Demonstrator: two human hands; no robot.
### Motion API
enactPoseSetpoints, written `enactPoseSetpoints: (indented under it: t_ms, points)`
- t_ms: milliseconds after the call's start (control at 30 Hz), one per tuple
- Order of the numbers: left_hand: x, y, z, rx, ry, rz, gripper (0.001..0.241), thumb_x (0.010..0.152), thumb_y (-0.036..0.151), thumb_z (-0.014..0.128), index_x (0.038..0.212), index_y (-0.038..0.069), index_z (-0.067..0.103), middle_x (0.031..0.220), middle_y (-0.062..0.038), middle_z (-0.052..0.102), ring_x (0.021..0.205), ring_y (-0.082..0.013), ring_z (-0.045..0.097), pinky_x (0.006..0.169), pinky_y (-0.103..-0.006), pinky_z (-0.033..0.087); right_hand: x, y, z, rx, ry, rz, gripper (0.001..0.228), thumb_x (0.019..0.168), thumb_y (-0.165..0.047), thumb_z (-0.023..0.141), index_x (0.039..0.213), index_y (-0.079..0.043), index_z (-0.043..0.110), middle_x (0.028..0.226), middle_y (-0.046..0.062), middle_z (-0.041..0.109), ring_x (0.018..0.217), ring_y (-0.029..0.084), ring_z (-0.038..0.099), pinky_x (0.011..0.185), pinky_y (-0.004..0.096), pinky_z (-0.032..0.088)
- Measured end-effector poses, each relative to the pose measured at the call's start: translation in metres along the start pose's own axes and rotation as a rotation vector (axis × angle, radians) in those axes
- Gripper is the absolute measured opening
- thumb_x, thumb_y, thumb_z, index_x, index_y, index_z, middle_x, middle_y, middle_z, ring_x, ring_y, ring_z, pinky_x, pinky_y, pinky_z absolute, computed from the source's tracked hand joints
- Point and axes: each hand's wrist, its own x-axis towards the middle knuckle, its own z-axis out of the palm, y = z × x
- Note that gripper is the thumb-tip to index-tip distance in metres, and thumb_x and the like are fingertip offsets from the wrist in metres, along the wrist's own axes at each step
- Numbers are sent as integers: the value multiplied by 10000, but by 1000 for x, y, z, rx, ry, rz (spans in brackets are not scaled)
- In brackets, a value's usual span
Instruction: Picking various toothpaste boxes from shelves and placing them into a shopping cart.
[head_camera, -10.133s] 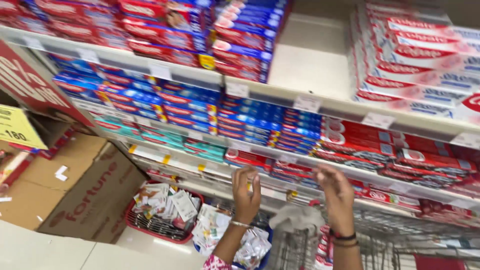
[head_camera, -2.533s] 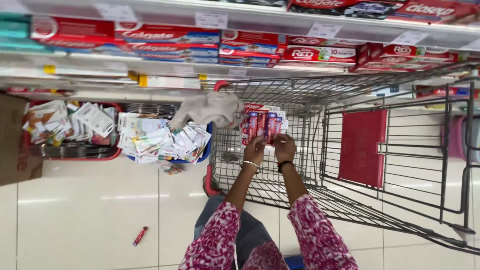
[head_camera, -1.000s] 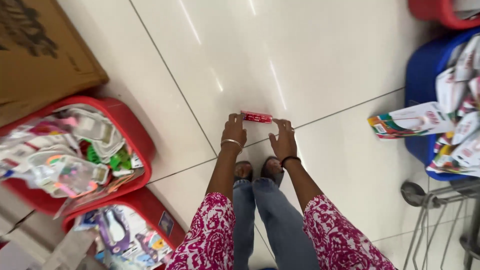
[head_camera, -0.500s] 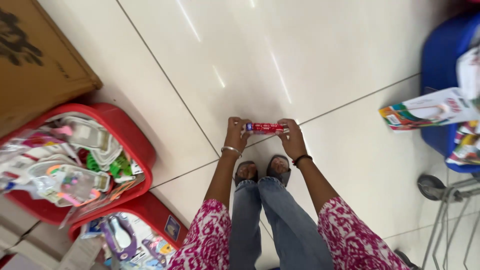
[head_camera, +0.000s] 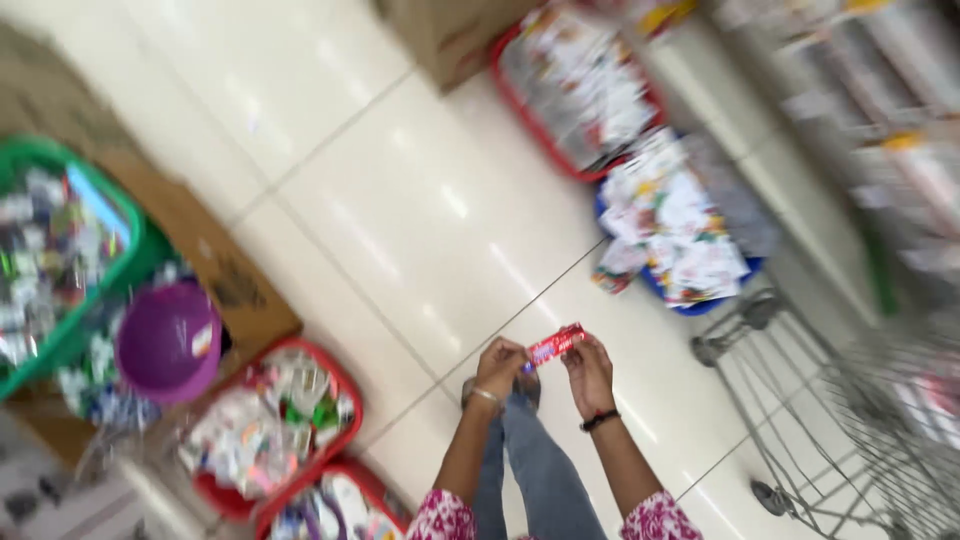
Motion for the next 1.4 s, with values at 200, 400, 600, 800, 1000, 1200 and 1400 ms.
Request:
enactPoseSetpoints:
  t_ms: [200,400,600,800,1000,1200,1400]
  points:
    - [-84,130,193,112,-316,-212,412,846,-36,710,1236,71,630,937,-61,697,868,-150,710,791,-334,621,-99,-143,15,-109,112,-198,248,1003,-182,678,1205,-56,612,1104,48,683,974,125,653,824,313,522]
    - [-120,71,307,345,-631,-177,561,855,8,752,1391,62,597,1065,-56,673,889,-146,704,812,-309,638,-182,-242,-35,-76,292,-269,368,1000,-192,630,1328,-25,620,1163,49,705,1060,138,663,865,327,532]
    - [-143,-18,418,403,-694,-133,483,887,100,784,1352,62,659,1039,-56,649,857,-134,708,730,-297,639,-224,-317,-139,35,323,-348,418,978,-167,612,1368,-17,599,1194,66,713,1068,159,679,887,354,557]
    - [-163,-77,538,282,-758,-60,491,899,123,775,1357,57,608,993,-33,702,841,-114,701,703,-277,628,-244,-423,-214,-313,458,-502,378,942,-144,702,1302,-30,678,1139,60,739,982,131,691,852,298,579]
    - [-133,-123,613,338,-787,12,444,931,149,775,1331,49,607,1039,-65,721,872,-120,713,702,-296,635,-196,-479,-304,-417,468,-478,313,934,-114,747,1227,-7,728,1041,99,754,892,138,682,774,290,565]
    - [-77,-165,669,888,-771,897,537,769,82,852,1281,95,690,1095,-97,725,978,-234,686,816,-343,571,-120,-511,-367,-213,485,-390,277,857,-10,712,1134,-10,727,1025,44,747,890,147,740,771,284,636]
    - [-1,-290,669,882,-793,598,439,795,7,780,1223,86,720,1057,-102,748,951,-236,729,854,-357,589,-31,-445,-468,-19,726,-286,191,887,-29,743,1074,-12,783,899,78,738,765,160,667,616,264,539]
